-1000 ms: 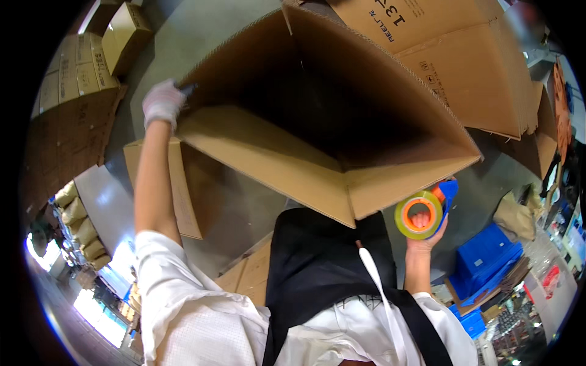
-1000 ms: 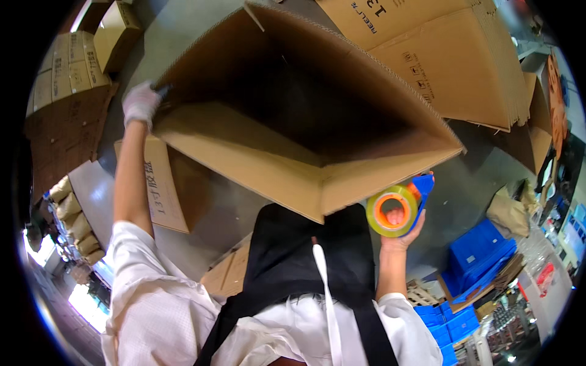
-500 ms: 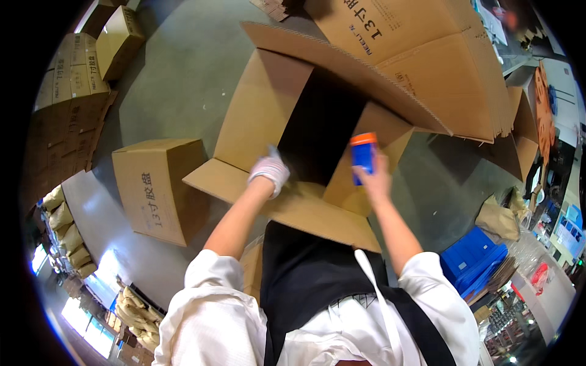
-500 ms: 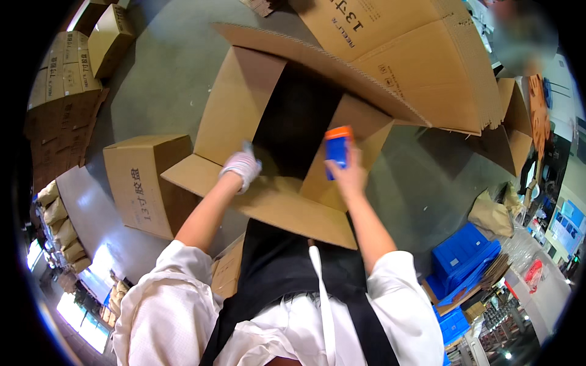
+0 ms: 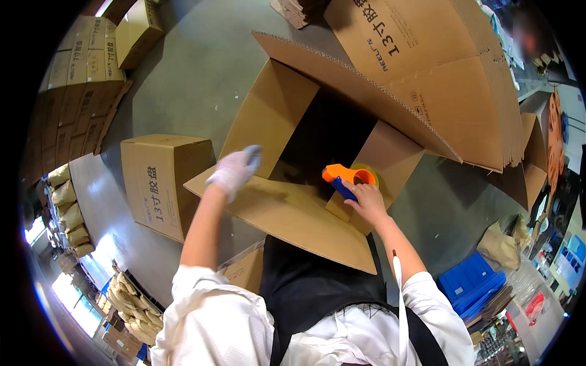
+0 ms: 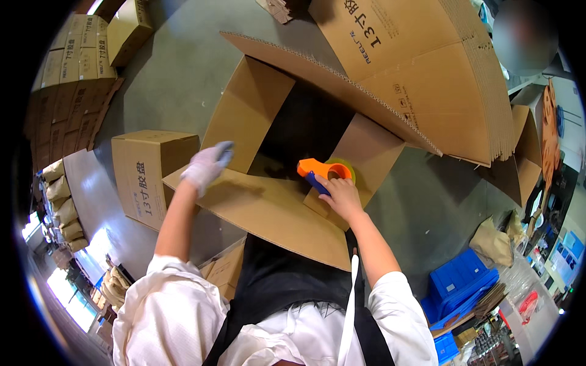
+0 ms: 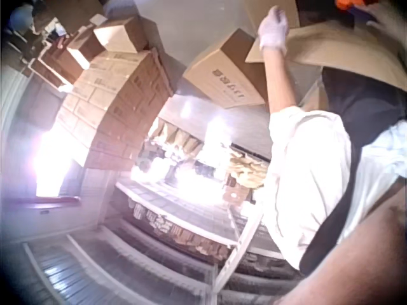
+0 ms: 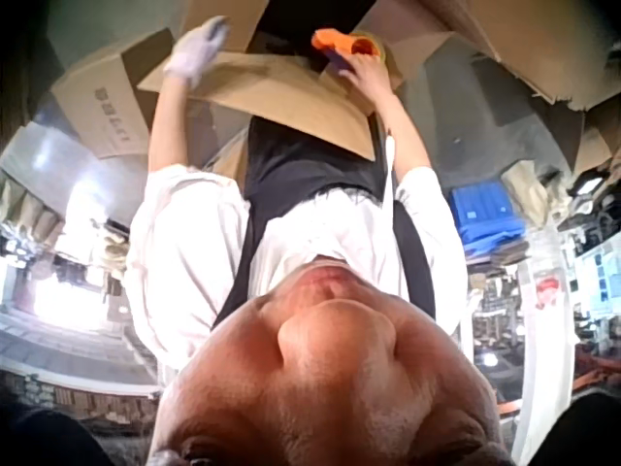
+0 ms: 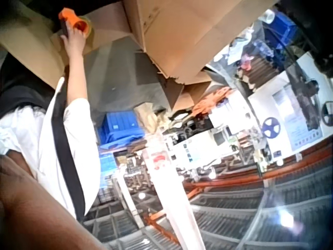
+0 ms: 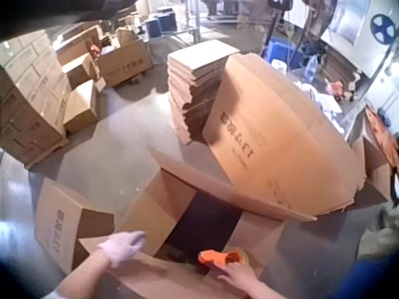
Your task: The person repeatedly assembles flat cardboard boxes by folding them into shape and sealing the seams with a handheld tape dispenser. They then place the finished boxes onto a stack on the floor.
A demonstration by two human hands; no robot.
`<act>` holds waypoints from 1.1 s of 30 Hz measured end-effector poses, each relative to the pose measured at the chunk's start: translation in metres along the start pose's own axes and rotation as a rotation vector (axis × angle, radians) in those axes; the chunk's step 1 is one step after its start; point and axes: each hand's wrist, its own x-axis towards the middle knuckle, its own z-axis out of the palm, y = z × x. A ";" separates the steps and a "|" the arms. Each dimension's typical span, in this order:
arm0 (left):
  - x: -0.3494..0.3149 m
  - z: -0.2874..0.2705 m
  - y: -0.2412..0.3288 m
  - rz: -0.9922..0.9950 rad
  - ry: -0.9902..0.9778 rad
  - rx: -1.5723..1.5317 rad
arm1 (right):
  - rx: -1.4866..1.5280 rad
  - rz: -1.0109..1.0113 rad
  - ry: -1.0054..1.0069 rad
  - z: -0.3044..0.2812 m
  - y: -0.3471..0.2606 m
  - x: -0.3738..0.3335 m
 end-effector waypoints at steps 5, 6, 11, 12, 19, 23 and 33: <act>-0.054 0.000 -0.106 0.102 0.982 0.412 | 0.303 0.055 0.126 -0.030 0.005 0.007; -0.040 0.020 -0.130 0.192 0.977 -0.083 | 0.670 0.202 0.131 -0.046 0.000 0.011; 0.081 0.009 -0.049 0.143 0.906 -0.142 | 0.850 -0.009 0.828 -0.182 0.002 -0.010; 0.118 0.016 -0.060 0.107 0.858 -0.026 | 0.921 -0.121 0.921 -0.216 -0.004 -0.007; 0.203 0.035 -0.022 0.002 0.891 -0.193 | 0.064 0.396 0.522 -0.216 0.070 -0.003; 0.195 0.039 -0.037 0.085 0.805 -1.211 | -0.070 0.463 0.365 -0.044 0.006 -0.014; 0.176 0.056 -0.020 -0.066 1.057 0.076 | 0.851 0.210 0.374 -0.070 0.000 -0.006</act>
